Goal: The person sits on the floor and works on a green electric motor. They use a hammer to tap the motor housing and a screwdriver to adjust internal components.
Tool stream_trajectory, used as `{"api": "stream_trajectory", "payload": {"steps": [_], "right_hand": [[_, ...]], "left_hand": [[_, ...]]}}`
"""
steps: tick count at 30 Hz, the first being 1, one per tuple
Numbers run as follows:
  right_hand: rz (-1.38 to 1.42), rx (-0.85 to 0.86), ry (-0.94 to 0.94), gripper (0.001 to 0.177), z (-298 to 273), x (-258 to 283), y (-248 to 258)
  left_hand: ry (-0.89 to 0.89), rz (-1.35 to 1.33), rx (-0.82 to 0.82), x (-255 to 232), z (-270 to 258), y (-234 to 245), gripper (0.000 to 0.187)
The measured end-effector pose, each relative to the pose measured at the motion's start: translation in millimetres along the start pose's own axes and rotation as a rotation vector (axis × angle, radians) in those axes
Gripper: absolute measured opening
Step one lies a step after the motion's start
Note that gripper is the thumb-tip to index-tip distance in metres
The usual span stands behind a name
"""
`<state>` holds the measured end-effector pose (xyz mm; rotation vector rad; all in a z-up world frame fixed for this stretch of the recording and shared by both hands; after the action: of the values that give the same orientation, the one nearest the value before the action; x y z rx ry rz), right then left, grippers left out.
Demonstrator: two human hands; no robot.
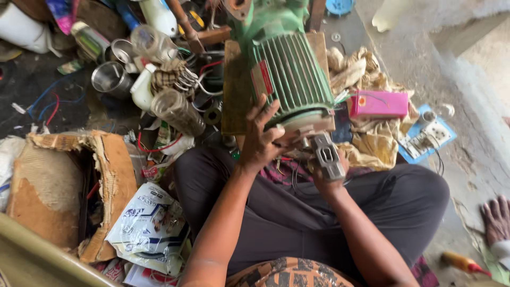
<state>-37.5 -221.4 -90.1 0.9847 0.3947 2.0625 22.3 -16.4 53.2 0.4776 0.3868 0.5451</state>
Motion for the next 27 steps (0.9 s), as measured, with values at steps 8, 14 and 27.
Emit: {"api": "stream_trajectory", "payload": {"steps": [8, 14, 27], "right_hand": [[0.345, -0.127, 0.274, 0.04, -28, 44, 34], [0.41, -0.083, 0.275, 0.05, -1, 60, -2], [0.321, -0.188, 0.365, 0.07, -4, 49, -9]], "left_hand": [[-0.034, -0.02, 0.094, 3, 1, 6, 0.082], [-0.121, -0.072, 0.156, 7, 17, 22, 0.098], [-0.078, -0.125, 0.216, 9, 21, 19, 0.099]]}}
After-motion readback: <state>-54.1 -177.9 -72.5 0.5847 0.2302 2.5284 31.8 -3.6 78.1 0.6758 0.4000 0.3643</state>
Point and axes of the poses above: each hand's wrist, its own z-axis towards the middle knuckle, its own y-axis out of the back of the hand, x = y × z, the point moved 6 cm from there along z, towards the middle knuckle, and after that the axes turned 7 degrees about z, right-handed, at the moved point
